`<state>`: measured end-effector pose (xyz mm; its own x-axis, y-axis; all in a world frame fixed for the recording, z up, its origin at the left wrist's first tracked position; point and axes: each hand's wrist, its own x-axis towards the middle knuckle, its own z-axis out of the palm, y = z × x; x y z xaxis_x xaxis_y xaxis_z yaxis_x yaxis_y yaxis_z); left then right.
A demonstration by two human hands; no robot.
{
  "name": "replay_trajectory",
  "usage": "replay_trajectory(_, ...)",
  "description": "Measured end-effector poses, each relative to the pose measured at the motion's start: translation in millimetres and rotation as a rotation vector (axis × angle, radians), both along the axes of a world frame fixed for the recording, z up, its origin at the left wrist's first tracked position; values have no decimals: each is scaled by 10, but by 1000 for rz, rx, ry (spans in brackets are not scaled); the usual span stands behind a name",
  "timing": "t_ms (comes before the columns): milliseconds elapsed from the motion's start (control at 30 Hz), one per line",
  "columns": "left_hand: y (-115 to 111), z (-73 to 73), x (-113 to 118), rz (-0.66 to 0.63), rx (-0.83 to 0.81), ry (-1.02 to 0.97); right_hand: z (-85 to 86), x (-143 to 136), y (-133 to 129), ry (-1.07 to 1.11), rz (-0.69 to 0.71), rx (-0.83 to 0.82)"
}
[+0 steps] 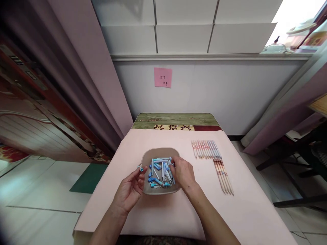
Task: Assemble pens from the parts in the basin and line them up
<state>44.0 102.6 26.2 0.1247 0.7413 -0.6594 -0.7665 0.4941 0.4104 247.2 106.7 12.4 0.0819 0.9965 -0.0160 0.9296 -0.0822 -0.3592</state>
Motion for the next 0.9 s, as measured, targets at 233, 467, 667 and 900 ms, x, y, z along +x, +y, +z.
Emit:
replay_trajectory(233,-109,-98,77,-136,16,1,15,-4,-40,31,-4,39)
replay_trajectory(467,-134,-166,117,-181,66,9,-32,11,-93,208,17,74)
replay_trajectory(667,-105,-83,77,-112,67,84,-39,22,-76,238,-16,94)
replay_trajectory(900,-89,-33,64,-79,56,89,-46,7,-52,288,-8,128)
